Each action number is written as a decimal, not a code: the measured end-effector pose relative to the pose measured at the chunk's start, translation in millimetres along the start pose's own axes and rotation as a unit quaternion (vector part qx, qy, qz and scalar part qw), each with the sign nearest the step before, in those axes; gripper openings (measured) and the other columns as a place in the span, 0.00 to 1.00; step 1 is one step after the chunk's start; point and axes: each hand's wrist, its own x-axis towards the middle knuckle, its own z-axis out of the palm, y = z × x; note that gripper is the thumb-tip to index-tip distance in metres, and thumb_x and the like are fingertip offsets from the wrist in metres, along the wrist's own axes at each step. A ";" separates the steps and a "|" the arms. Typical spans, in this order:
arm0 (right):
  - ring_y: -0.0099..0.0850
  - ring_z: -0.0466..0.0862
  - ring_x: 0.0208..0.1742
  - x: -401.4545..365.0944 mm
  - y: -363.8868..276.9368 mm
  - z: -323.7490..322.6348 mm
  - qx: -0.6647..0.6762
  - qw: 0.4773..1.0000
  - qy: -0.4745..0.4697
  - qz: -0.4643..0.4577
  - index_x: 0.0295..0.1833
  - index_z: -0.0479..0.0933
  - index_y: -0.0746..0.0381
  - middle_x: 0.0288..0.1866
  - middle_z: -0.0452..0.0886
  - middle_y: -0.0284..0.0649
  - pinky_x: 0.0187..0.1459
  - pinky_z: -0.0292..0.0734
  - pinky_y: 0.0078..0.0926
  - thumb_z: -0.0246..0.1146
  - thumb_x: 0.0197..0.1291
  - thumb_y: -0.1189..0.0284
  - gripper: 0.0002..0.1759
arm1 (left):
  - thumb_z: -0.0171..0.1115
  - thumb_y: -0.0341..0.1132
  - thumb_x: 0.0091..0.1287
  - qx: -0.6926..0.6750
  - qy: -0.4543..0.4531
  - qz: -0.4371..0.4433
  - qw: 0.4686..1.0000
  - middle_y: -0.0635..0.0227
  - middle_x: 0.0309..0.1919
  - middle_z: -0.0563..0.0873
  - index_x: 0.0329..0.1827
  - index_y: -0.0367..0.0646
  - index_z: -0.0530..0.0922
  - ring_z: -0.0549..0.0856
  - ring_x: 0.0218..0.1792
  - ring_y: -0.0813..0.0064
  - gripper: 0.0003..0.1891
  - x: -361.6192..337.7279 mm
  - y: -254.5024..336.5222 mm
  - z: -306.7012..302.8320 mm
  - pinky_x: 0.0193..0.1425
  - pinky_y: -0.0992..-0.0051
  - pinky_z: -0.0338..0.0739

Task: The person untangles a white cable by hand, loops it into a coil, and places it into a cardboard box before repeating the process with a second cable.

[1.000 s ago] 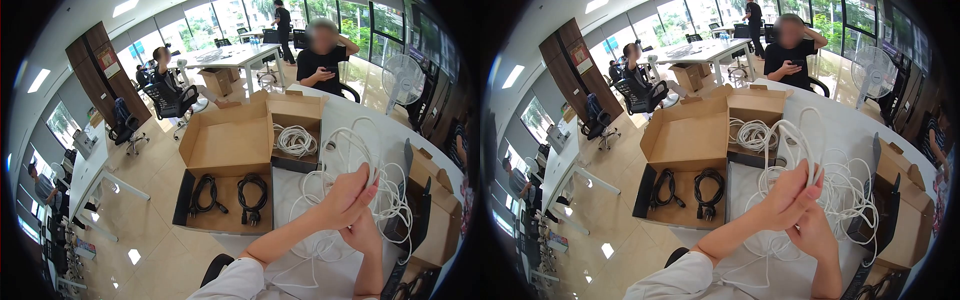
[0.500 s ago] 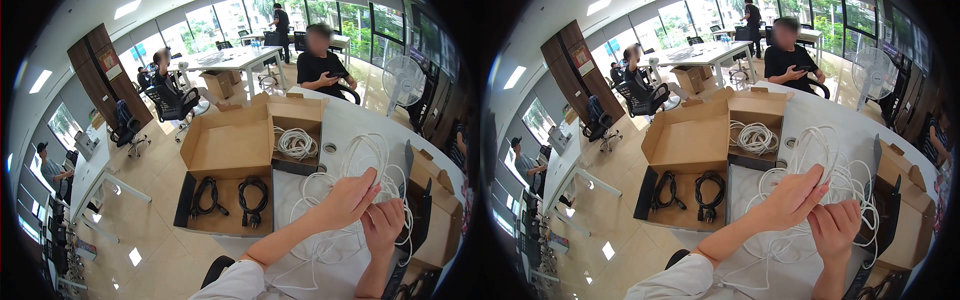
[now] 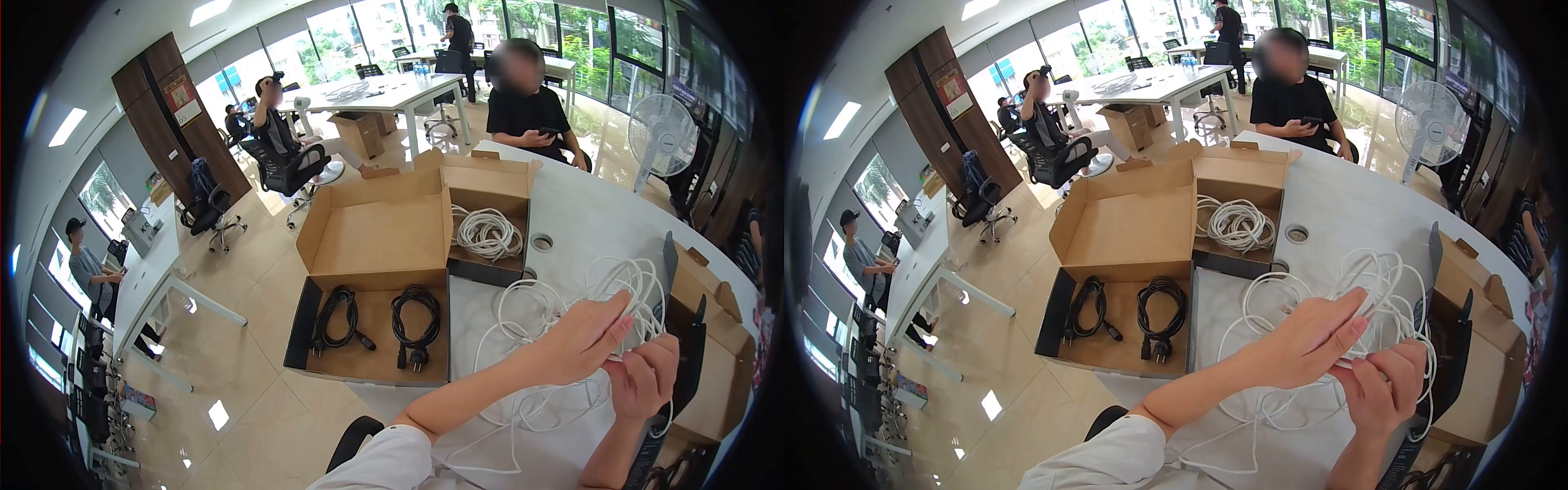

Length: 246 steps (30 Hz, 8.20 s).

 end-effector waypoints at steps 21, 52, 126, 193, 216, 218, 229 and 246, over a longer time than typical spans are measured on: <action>0.37 0.71 0.38 -2.0 10.0 -8.8 -0.026 0.996 -0.065 0.055 0.42 0.83 0.58 0.40 0.70 0.38 0.30 0.63 0.27 0.71 0.49 0.59 0.18 | 0.54 0.50 0.69 0.025 -0.102 -0.035 0.994 0.59 0.13 0.73 0.29 0.37 0.74 0.73 0.17 0.54 0.22 -6.9 10.1 -6.5 0.23 0.63 0.65; 0.20 0.75 0.21 -17.3 23.3 13.4 0.416 0.830 -0.026 0.370 0.47 0.71 0.67 0.26 0.76 0.38 0.24 0.70 0.15 0.55 0.69 0.53 0.24 | 0.51 0.50 0.73 -0.472 -0.094 -0.214 0.850 0.81 0.14 0.63 0.33 0.42 0.73 0.55 0.14 0.90 0.20 -9.1 14.0 -26.0 0.17 0.83 0.46; 0.15 0.49 0.14 1.9 -9.4 34.5 0.500 0.700 0.145 0.489 0.22 0.54 0.55 0.13 0.50 0.24 0.18 0.39 0.22 0.49 0.72 0.51 0.28 | 0.48 0.46 0.76 -0.406 0.084 -0.125 0.901 0.82 0.15 0.56 0.20 0.48 0.59 0.51 0.17 0.86 0.24 -14.6 -5.0 -18.4 0.20 0.77 0.43; 0.19 0.54 0.16 7.4 9.6 23.9 0.506 0.761 0.099 0.395 0.17 0.55 0.57 0.15 0.53 0.27 0.21 0.46 0.23 0.64 0.60 0.51 0.31 | 0.50 0.47 0.74 -0.295 0.012 -0.094 0.951 0.79 0.13 0.58 0.16 0.43 0.59 0.55 0.18 0.84 0.28 -18.2 8.4 -6.2 0.21 0.76 0.48; 0.20 0.54 0.15 19.3 1.7 6.8 0.592 0.701 0.091 0.388 0.16 0.56 0.54 0.10 0.54 0.25 0.21 0.47 0.23 0.68 0.53 0.58 0.28 | 0.54 0.44 0.72 -0.148 -0.046 0.003 0.988 0.69 0.11 0.60 0.16 0.39 0.62 0.59 0.13 0.73 0.26 -18.0 10.9 -1.4 0.19 0.71 0.53; 0.20 0.54 0.15 18.3 2.0 5.8 0.582 0.714 0.096 0.377 0.16 0.56 0.54 0.10 0.54 0.25 0.21 0.47 0.23 0.68 0.53 0.59 0.28 | 0.50 0.49 0.73 -0.170 -0.054 -0.019 0.984 0.69 0.11 0.60 0.17 0.39 0.62 0.60 0.14 0.73 0.28 -19.6 6.5 0.0 0.19 0.71 0.53; 0.22 0.54 0.15 19.1 0.1 1.6 0.565 0.726 0.103 0.377 0.14 0.58 0.58 0.11 0.56 0.28 0.20 0.45 0.24 0.69 0.52 0.60 0.28 | 0.45 0.55 0.72 -0.238 -0.092 -0.044 0.966 0.70 0.12 0.62 0.14 0.39 0.61 0.61 0.15 0.73 0.32 -19.9 1.3 -4.6 0.21 0.71 0.52; 0.15 0.68 0.20 16.7 6.9 -18.6 0.541 0.750 0.037 0.378 0.19 0.75 0.64 0.16 0.74 0.29 0.21 0.59 0.20 0.65 0.59 0.72 0.16 | 0.53 0.59 0.68 -0.315 -0.048 -0.056 0.946 0.74 0.12 0.67 0.17 0.45 0.64 0.64 0.14 0.79 0.29 -32.6 -1.8 10.7 0.18 0.75 0.57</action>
